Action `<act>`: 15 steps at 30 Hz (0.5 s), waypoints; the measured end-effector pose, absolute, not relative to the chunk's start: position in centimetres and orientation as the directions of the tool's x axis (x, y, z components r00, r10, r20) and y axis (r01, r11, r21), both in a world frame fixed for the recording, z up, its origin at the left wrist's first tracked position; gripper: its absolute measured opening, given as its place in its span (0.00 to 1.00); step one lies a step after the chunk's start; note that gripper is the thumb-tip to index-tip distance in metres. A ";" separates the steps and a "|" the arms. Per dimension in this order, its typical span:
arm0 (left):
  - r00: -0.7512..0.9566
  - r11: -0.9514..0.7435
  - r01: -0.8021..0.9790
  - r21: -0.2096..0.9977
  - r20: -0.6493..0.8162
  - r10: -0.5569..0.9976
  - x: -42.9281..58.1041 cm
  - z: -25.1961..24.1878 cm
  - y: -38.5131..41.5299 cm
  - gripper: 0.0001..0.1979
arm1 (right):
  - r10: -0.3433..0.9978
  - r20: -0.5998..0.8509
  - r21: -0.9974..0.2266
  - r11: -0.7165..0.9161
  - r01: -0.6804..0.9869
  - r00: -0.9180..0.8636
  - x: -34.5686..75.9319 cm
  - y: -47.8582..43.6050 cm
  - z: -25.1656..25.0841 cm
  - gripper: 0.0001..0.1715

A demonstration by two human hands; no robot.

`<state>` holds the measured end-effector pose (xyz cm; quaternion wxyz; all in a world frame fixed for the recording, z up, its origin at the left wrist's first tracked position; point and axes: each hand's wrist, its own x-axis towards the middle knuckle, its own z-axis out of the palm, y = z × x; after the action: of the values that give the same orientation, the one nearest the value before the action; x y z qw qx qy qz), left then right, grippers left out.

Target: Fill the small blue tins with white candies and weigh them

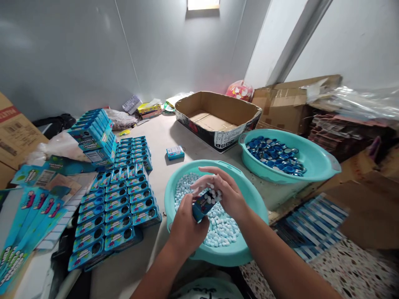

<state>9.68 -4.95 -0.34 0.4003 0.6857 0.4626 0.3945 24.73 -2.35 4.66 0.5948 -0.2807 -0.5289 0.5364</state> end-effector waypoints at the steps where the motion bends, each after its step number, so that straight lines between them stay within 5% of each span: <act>1: 0.260 -0.268 0.304 0.914 0.191 0.947 9.7 -0.4 -4.9 0.23 | 0.922 0.356 -0.896 0.292 -0.334 -0.149 24.8 -2.4 4.6 0.23; 10: 0.244 -0.278 0.265 0.923 0.214 0.946 9.6 -0.5 -5.0 0.20 | 0.777 0.494 -0.867 0.472 -0.158 -0.389 26.2 -1.9 4.8 0.35; 15: 0.195 -0.273 0.268 0.924 0.226 0.955 9.7 -0.5 -4.9 0.19 | 0.728 0.451 -0.858 0.513 -0.025 -0.517 27.0 -1.6 5.1 0.44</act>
<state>9.66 -4.86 -0.53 0.3915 0.6665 0.4585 0.4386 27.01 -1.64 5.10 0.4328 -0.2330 -0.7546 0.4347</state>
